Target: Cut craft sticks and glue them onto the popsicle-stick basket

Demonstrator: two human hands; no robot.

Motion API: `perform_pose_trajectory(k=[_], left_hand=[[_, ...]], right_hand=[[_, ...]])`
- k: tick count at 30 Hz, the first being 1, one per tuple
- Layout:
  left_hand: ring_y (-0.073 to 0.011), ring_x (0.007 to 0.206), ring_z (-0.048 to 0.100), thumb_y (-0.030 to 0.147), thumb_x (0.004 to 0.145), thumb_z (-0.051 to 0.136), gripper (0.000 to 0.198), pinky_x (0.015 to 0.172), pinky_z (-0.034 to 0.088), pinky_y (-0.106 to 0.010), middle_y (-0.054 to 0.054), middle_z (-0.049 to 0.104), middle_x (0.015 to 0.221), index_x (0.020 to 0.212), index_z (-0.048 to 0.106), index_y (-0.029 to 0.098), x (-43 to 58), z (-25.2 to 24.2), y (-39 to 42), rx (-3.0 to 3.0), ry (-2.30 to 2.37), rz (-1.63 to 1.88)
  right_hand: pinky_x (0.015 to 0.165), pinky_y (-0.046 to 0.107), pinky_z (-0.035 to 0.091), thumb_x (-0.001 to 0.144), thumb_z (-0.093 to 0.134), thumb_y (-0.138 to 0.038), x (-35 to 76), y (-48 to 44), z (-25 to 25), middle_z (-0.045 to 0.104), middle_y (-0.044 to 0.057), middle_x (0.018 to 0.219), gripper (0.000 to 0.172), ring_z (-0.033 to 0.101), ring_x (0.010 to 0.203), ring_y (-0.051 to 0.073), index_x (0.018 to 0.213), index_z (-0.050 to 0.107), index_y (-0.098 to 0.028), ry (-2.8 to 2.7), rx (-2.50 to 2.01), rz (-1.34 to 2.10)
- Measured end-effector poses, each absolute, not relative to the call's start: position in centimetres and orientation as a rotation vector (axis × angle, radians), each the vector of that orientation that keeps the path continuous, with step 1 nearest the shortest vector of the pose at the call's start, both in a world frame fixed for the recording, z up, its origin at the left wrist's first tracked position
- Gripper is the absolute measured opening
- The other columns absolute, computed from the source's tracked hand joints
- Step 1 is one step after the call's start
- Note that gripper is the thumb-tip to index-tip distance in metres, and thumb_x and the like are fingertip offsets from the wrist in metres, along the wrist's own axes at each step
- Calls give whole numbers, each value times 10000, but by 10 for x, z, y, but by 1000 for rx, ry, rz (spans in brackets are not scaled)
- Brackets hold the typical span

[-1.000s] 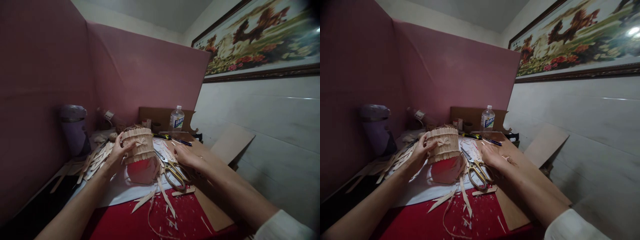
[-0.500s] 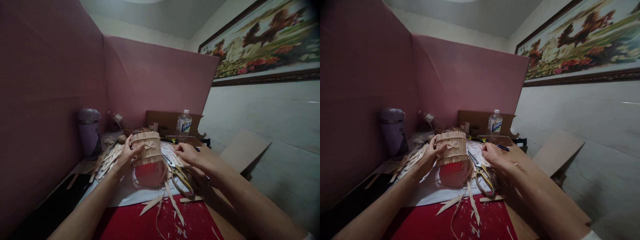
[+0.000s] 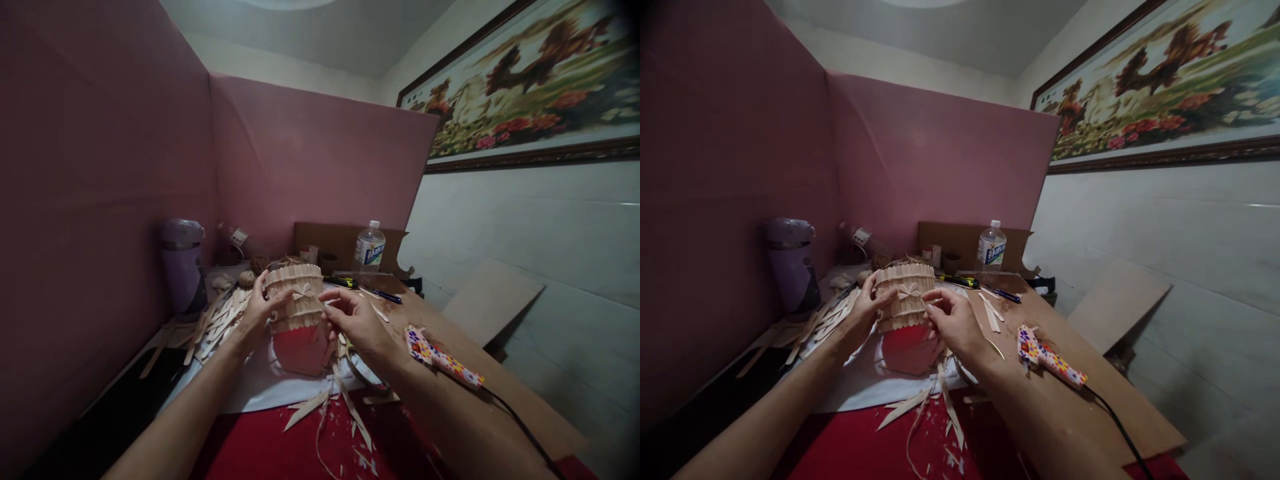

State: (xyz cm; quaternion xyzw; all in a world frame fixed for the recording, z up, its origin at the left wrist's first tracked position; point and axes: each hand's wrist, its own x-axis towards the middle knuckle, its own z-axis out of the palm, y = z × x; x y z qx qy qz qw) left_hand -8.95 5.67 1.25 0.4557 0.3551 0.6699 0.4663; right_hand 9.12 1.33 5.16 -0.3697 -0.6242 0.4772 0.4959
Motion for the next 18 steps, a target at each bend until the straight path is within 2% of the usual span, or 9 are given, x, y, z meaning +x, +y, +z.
perform_pose_trajectory(k=[5,11,18], left_hand=[[-242,1014,586,358,599,755,849,869,451,-376,-120,549,1217,1330,332,267,-91,10,60,1146,884,1605],[-255,1106,528,363,610,749,856,915,421,-363,-132,499,1278,1337,315,236,-90,14,57,1187,922,1587],[-255,1065,555,368,613,746,908,873,447,-353,-139,525,1245,1366,259,227,-85,22,49,1165,937,1557]], right_hand=[[391,182,440,672,622,-243,77,9,47,578,-33,594,158,511,460,81,763,521,-163,-1370,-877,1121],[338,178,405,714,580,-270,68,12,39,569,-22,589,125,484,439,86,756,566,-153,-1391,-927,932],[320,178,387,682,604,-285,65,11,40,594,-11,571,159,468,398,80,735,585,-137,-1317,-966,987]])
